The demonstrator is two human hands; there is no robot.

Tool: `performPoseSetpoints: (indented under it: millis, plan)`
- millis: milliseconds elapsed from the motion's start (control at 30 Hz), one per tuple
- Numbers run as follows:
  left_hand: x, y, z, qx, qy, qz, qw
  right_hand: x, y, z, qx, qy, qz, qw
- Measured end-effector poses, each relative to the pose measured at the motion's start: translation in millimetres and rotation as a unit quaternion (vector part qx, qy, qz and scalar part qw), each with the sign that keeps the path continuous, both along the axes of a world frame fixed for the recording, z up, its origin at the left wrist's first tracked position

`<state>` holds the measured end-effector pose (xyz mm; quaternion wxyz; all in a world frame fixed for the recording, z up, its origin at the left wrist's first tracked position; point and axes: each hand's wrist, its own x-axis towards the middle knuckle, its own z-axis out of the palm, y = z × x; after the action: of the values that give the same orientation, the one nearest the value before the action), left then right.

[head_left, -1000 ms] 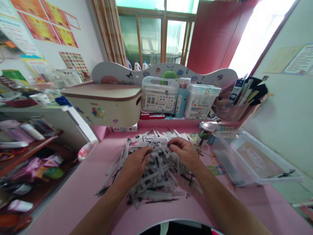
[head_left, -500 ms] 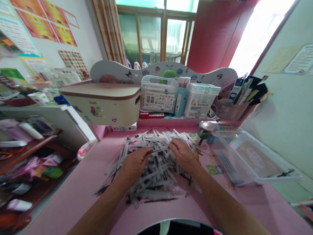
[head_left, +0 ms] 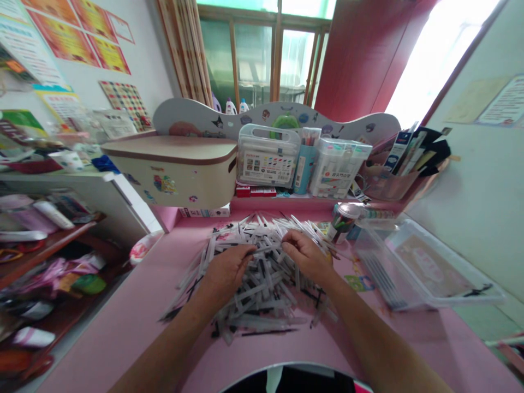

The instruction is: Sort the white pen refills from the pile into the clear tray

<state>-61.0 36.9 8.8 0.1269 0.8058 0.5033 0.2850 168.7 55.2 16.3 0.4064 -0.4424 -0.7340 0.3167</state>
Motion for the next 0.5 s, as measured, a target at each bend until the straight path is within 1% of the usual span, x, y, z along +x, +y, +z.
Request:
performPoseSetpoints:
  millis: [100,233,400,500]
  plan:
    - [0.1,0.0,-0.5,0.003,0.002,-0.004,1.0,-2.1,0.5,1.0,0.027,-0.026,-0.006,0.999]
    - [0.3,-0.7,-0.4,0.008,0.007,-0.002,1.0,-0.3,-0.5,1.0,0.036,0.003,-0.016,0.999]
    - [0.6,-1.0,-0.6,0.014,0.016,0.0,1.0,0.4,-0.9,1.3,0.054,0.012,0.018,0.998]
    - [1.4,-1.0,-0.3,0.03,0.013,-0.009,0.999,-1.5,-0.8,2.9,0.051,-0.008,0.015,0.999]
